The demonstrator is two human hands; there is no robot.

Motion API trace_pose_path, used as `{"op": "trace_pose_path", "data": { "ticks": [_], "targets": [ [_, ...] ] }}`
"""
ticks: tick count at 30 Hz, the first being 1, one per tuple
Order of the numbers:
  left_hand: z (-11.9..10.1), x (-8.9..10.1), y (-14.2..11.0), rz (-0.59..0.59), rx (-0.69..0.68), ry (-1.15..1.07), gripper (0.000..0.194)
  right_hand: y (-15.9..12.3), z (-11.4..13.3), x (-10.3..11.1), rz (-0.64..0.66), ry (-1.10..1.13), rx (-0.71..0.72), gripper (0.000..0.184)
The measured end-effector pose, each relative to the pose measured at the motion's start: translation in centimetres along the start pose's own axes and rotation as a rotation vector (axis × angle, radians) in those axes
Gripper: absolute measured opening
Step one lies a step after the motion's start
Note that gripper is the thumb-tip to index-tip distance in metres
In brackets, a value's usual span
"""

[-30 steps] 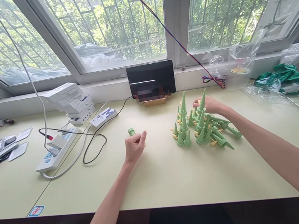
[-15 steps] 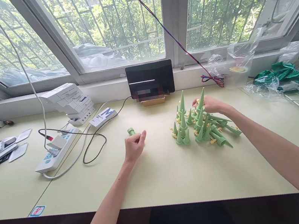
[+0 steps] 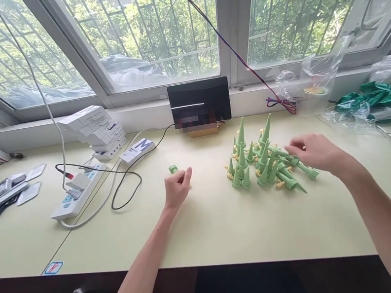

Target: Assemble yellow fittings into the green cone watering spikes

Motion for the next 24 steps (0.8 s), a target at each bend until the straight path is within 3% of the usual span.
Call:
{"op": "trace_pose_path", "data": {
  "ticks": [4,8,12,16,19,24],
  "targets": [
    [-0.3,1.1,0.3,-0.065,-0.006,-0.013,0.038,-2.6,5.4,-2.3,0.113,0.114,0.187,0.043],
    [0.0,3.3,0.9,-0.202,0.011,0.084,0.024,-3.4,11.9,-5.4,0.200,0.216,0.385,0.046],
    [1.8,3.8,1.7,-0.197,0.081,0.273,0.019,-2.5,16.6,-10.4,0.276,0.287,0.417,0.039],
    [3.9,3.3,2.2,-0.151,0.171,0.447,0.026,-0.6,19.8,-16.8,0.373,0.244,0.418,0.010],
    [5.0,3.2,2.3,-0.128,0.230,0.480,0.038,1.4,21.3,-19.4,0.343,0.194,0.425,0.024],
    [6.2,2.7,2.5,-0.051,0.291,0.456,0.055,4.0,22.4,-21.0,0.292,0.147,0.411,0.034]
  ]
}}
Point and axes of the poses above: each hand's wrist, its own y-axis towards the middle knuckle, its own x-axis out of the back of the hand, z = x × y, the point moved 10 cm from there along y, towards the middle knuckle, and after that the axes turned 10 degrees about x, right-handed, at the moved point
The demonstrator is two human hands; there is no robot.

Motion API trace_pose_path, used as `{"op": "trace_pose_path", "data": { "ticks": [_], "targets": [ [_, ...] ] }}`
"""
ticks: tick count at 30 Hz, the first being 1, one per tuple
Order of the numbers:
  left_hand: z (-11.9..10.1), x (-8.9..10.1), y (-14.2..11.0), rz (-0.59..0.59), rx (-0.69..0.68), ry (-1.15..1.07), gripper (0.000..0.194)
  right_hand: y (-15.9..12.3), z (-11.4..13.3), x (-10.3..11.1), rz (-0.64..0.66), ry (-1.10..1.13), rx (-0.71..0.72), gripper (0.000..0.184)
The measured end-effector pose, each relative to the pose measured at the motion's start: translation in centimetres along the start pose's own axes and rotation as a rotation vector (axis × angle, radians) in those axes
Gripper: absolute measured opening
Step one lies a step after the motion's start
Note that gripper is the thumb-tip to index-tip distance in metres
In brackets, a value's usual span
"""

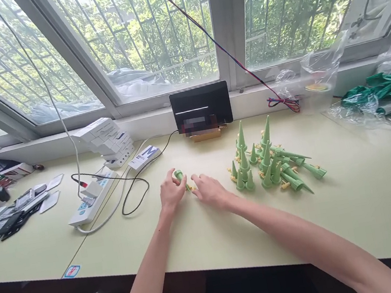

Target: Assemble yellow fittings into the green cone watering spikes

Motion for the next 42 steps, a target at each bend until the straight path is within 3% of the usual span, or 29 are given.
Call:
{"op": "trace_pose_path", "data": {
  "ticks": [12,33,42],
  "targets": [
    [0.7,-0.4,0.7,0.037,0.014,-0.045,0.036,0.8,-0.1,-1.3,-0.054,-0.130,0.041,0.026],
    [0.7,0.0,0.6,0.035,0.051,-0.176,0.032,0.6,0.3,-1.6,-0.081,-0.152,0.107,0.023],
    [1.1,0.8,0.7,-0.014,0.083,-0.261,0.033,0.5,0.1,-1.9,-0.055,-0.145,0.057,0.021]
  ]
}}
Point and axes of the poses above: each hand's wrist, its own y-axis towards the middle knuckle, its own x-axis out of the back of the hand, z = x × y, the point moved 10 cm from there along y, towards the middle knuckle, and after that the axes turned 10 degrees about x, right-handed, at the moved point
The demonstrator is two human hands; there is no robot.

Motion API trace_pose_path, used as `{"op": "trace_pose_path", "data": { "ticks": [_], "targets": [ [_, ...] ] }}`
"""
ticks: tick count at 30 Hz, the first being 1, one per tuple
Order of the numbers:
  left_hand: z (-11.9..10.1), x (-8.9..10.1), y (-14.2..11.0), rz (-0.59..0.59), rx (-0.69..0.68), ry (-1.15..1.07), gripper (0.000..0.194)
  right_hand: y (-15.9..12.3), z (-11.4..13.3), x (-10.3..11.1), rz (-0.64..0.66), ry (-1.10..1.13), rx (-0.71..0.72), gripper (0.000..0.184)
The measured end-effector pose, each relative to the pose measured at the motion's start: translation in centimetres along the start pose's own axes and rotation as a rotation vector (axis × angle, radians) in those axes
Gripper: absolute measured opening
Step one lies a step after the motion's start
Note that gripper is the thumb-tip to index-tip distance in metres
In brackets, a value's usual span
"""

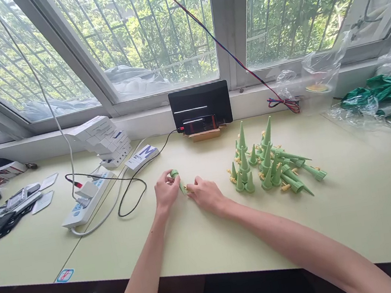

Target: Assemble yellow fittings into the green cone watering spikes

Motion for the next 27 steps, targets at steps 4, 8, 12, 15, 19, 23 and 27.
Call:
{"op": "trace_pose_path", "data": {
  "ticks": [4,8,12,15,19,23,27],
  "targets": [
    [0.0,0.1,0.0,0.006,0.013,-0.042,0.034,0.0,-0.2,-0.1,-0.001,-0.001,-0.016,0.020],
    [-0.1,-0.1,-0.2,0.043,0.034,-0.112,0.035,0.0,-0.5,0.0,-0.026,-0.003,-0.031,0.023],
    [-0.3,-0.4,-0.4,0.103,0.048,-0.188,0.038,0.0,-0.7,0.2,-0.051,0.001,-0.048,0.019],
    [-0.4,-0.6,-0.4,0.134,0.045,-0.220,0.041,-0.1,-0.8,0.3,-0.057,0.015,-0.063,0.018],
    [-0.1,-0.9,-0.4,0.168,0.080,-0.289,0.042,-0.2,-0.8,0.4,-0.079,0.033,-0.055,0.019],
    [0.2,-1.3,-0.6,0.219,0.139,-0.378,0.042,0.0,-0.8,0.3,-0.083,0.043,-0.041,0.020],
    [0.1,-1.6,-0.7,0.251,0.147,-0.425,0.042,0.5,-1.0,0.1,-0.069,0.056,-0.024,0.019]
  ]
}}
Point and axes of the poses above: each hand's wrist, its own y-axis towards the middle knuckle, its own x-axis out of the back of the hand, z = x × y, the point moved 10 cm from there along y, towards the middle knuckle, and after that the axes turned 10 degrees about x, right-handed, at the moved point
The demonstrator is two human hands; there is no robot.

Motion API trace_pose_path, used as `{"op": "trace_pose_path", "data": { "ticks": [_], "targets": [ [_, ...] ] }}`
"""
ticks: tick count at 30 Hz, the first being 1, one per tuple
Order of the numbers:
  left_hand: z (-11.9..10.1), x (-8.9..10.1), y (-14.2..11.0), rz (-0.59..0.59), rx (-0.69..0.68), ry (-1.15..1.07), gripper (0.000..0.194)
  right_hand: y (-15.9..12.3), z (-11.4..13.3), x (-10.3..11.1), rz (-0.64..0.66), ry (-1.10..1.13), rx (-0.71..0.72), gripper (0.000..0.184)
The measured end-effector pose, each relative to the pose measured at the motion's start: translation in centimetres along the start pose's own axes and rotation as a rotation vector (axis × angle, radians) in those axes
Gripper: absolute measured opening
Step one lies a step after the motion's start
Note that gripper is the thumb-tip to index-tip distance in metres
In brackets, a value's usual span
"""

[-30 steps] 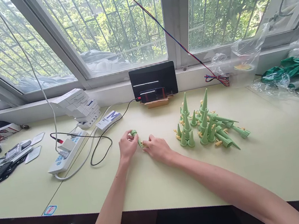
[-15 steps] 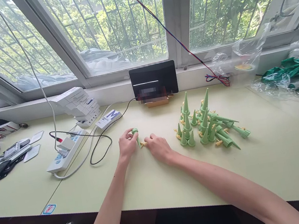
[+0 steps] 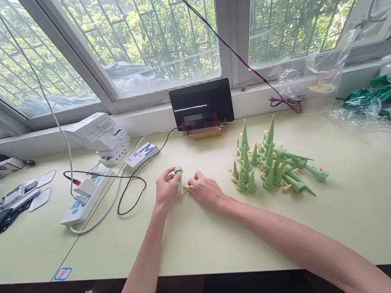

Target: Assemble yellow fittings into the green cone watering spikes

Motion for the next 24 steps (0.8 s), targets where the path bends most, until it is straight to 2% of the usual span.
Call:
{"op": "trace_pose_path", "data": {
  "ticks": [6,12,18,24],
  "targets": [
    [-0.1,-0.4,-0.1,0.031,0.013,-0.041,0.044,0.3,0.3,0.0,-0.013,-0.035,0.047,0.021],
    [-0.4,-1.0,-0.5,0.078,0.010,-0.093,0.046,0.0,0.2,0.2,-0.050,0.001,0.031,0.019],
    [-0.4,-1.7,-0.7,0.167,-0.009,-0.129,0.046,-1.5,-0.4,1.9,-0.198,0.151,-0.016,0.019],
    [-1.1,-3.6,-1.8,0.326,-0.051,-0.159,0.041,-4.7,-0.5,3.8,-0.366,0.309,-0.001,0.020]
  ]
}}
Point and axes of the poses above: each hand's wrist, its own y-axis towards the middle knuckle, its own x-axis out of the back of the hand, z = x × y, the point moved 10 cm from there along y, towards the middle knuckle, and after that the axes turned 10 degrees about x, right-handed, at the moved point
